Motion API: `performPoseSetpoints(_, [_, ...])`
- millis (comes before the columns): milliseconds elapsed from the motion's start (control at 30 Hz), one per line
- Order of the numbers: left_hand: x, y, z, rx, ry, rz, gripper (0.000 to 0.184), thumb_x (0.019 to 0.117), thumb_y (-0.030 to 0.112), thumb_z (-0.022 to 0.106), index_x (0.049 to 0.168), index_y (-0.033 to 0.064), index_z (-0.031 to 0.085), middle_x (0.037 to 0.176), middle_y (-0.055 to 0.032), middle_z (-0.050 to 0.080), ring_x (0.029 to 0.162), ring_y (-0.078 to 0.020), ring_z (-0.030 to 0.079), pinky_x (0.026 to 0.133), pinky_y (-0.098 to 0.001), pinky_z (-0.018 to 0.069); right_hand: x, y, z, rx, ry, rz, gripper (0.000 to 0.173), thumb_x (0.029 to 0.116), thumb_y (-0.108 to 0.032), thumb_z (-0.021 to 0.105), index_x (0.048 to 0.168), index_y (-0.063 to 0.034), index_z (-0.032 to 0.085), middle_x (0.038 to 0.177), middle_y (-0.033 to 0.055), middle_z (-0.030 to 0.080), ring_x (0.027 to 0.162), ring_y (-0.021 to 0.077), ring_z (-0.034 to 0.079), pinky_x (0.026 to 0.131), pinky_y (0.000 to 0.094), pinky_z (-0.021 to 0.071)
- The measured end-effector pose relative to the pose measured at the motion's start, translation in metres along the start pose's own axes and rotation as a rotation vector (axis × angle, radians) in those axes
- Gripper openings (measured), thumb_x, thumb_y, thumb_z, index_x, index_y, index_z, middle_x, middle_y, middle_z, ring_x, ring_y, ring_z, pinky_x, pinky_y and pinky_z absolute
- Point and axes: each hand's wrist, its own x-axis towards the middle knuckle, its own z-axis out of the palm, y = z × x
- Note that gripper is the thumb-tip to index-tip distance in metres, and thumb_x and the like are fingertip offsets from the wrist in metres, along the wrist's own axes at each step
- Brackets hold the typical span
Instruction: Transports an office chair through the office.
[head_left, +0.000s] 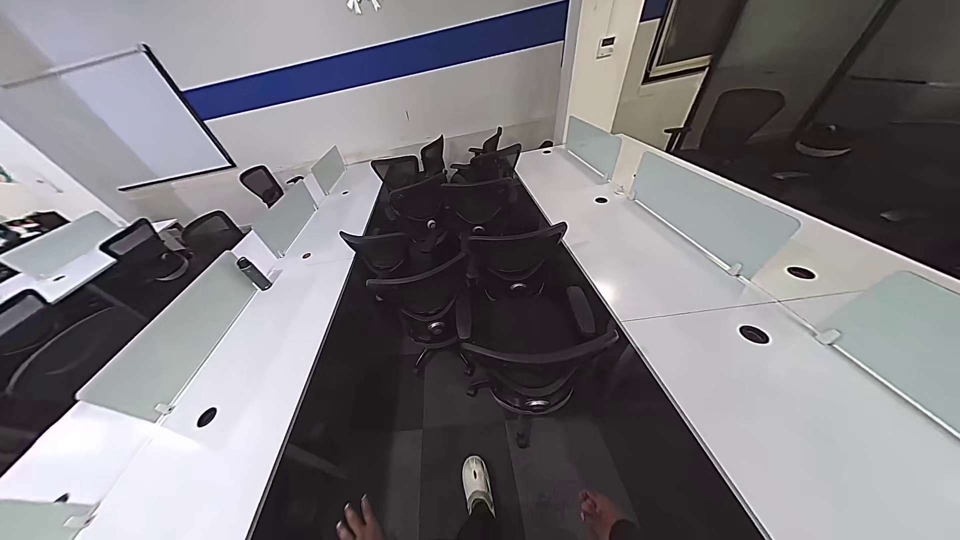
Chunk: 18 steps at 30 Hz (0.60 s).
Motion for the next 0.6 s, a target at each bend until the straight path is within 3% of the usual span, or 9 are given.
performPoseSetpoints(167, [0.039,0.142,-0.031,-0.030,-0.053,0.268,0.106,0.0761,0.039,0.087,0.164,0.0251,0.030,0.174,-0.0167,0.012,0.158,-0.0457,0.014,0.118,-0.0691,0.0272,0.008,-0.074,-0.079,0.094,0.314,-0.145,0.034,0.1008,-0.018,0.065,0.132,-0.0044,0.066,0.123,0.0143,0.073,0.116,0.0264,0.070,0.106,0.0456,0.0532])
performPoseSetpoints(267, [0.063,0.225,-0.056,-0.048,-0.013,0.426,0.105,0.0737,0.034,0.088,0.163,0.0276,0.033,0.174,-0.0160,0.014,0.158,-0.0456,0.015,0.118,-0.0691,0.0272,0.021,-0.115,-0.128,-0.002,0.477,-0.261,0.033,0.0981,-0.018,0.066,0.128,-0.0041,0.068,0.125,0.0145,0.071,0.119,0.0268,0.068,0.108,0.0454,0.0523])
performPoseSetpoints(367, [0.079,0.298,-0.084,-0.077,-0.025,0.563,0.102,0.0759,0.029,0.086,0.163,0.0300,0.033,0.174,-0.0151,0.014,0.159,-0.0450,0.012,0.120,-0.0695,0.0233,0.043,-0.158,-0.175,-0.279,0.465,-0.177,0.047,0.0930,-0.024,0.071,0.139,-0.0177,0.064,0.147,0.0094,0.059,0.141,0.0301,0.051,0.116,0.0561,0.0394])
performPoseSetpoints(467, [0.093,0.353,-0.115,-0.046,-0.118,0.732,0.098,0.0785,0.025,0.084,0.162,0.0287,0.034,0.174,-0.0116,0.014,0.160,-0.0426,0.006,0.121,-0.0729,0.0159,0.077,-0.195,-0.206,-0.525,0.487,-0.042,0.077,0.0805,-0.025,0.082,0.152,-0.0262,0.052,0.159,0.0113,0.046,0.149,0.0379,0.038,0.122,0.0697,0.0199])
performPoseSetpoints(500, [0.100,0.368,-0.117,-0.028,-0.154,0.814,0.094,0.0803,0.025,0.083,0.162,0.0275,0.036,0.174,-0.0101,0.019,0.160,-0.0408,0.008,0.122,-0.0730,0.0141,0.090,-0.202,-0.213,-0.577,0.485,-0.003,0.088,0.0754,-0.024,0.086,0.155,-0.0280,0.048,0.165,0.0098,0.038,0.155,0.0393,0.029,0.121,0.0735,0.0129])
performPoseSetpoints(567, [0.116,0.397,-0.119,0.047,-0.269,1.004,0.082,0.0863,0.023,0.079,0.159,0.0238,0.042,0.170,-0.0059,0.031,0.161,-0.0337,0.015,0.125,-0.0679,0.0123,0.118,-0.207,-0.223,-0.647,0.416,0.081,0.098,0.0693,-0.023,0.090,0.157,-0.0291,0.045,0.170,0.0094,0.031,0.158,0.0410,0.020,0.120,0.0771,0.0107])
performPoseSetpoints(600, [0.125,0.410,-0.115,0.119,-0.319,1.092,0.073,0.0890,0.021,0.076,0.156,0.0218,0.046,0.166,-0.0038,0.039,0.159,-0.0305,0.021,0.127,-0.0655,0.0121,0.130,-0.205,-0.225,-0.680,0.359,0.107,0.095,0.0697,-0.024,0.090,0.155,-0.0274,0.048,0.167,0.0095,0.037,0.156,0.0406,0.026,0.120,0.0765,0.0131])
